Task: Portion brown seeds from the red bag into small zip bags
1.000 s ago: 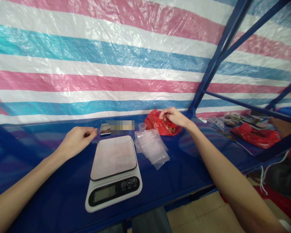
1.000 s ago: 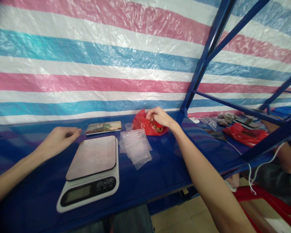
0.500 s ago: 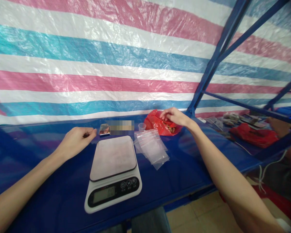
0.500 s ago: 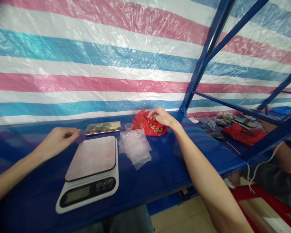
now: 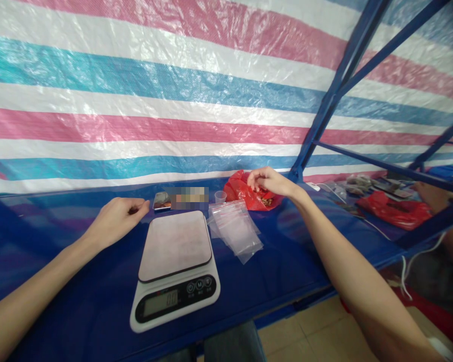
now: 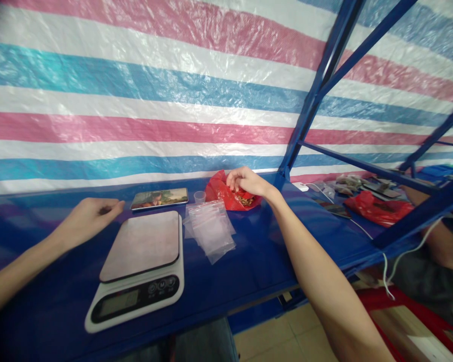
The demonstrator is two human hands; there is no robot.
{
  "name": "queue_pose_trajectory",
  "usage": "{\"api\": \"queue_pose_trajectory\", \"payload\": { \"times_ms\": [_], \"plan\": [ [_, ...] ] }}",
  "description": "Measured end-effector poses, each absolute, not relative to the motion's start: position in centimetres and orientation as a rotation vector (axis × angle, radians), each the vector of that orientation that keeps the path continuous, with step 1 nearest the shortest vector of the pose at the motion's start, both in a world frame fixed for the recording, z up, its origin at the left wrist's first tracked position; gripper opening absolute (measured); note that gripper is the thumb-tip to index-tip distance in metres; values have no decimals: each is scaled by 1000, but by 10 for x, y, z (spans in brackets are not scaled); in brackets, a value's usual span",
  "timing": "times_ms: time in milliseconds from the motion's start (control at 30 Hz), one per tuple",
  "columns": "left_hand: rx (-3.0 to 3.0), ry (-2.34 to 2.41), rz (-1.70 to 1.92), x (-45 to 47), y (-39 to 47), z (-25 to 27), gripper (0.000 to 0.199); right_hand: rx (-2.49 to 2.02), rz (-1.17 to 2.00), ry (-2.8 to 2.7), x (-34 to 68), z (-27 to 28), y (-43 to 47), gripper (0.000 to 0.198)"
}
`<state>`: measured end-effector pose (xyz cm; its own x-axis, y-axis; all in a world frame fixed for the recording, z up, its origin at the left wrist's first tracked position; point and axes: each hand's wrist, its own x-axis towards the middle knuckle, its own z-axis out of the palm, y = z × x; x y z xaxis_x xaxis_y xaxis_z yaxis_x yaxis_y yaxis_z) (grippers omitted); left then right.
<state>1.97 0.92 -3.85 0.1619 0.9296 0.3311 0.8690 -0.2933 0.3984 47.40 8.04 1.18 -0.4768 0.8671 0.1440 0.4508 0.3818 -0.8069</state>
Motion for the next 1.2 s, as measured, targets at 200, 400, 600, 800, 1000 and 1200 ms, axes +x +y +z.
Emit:
{"api": "queue_pose_trajectory", "payload": {
  "times_ms": [200,400,600,800,1000,1200],
  "plan": [
    [2315,1834,670,20,9,-37,51,-1109,839,-1978,479,12,84,26],
    [2320,1838,658,20,9,-37,51,-1205,771,-2047,490,12,88,16],
    [2317,1840,632,21,8,-35,52,-1235,971,-2164,495,9,89,23],
    [2314,1837,638,21,7,-35,53,-1336,892,-2217,493,4,87,18],
    [2320,1815,670,19,8,-37,53,-1401,456,-2140,490,7,90,13],
    [2310,1813,700,20,8,-36,50,-1113,586,-1976,485,27,76,18]
  ]
}}
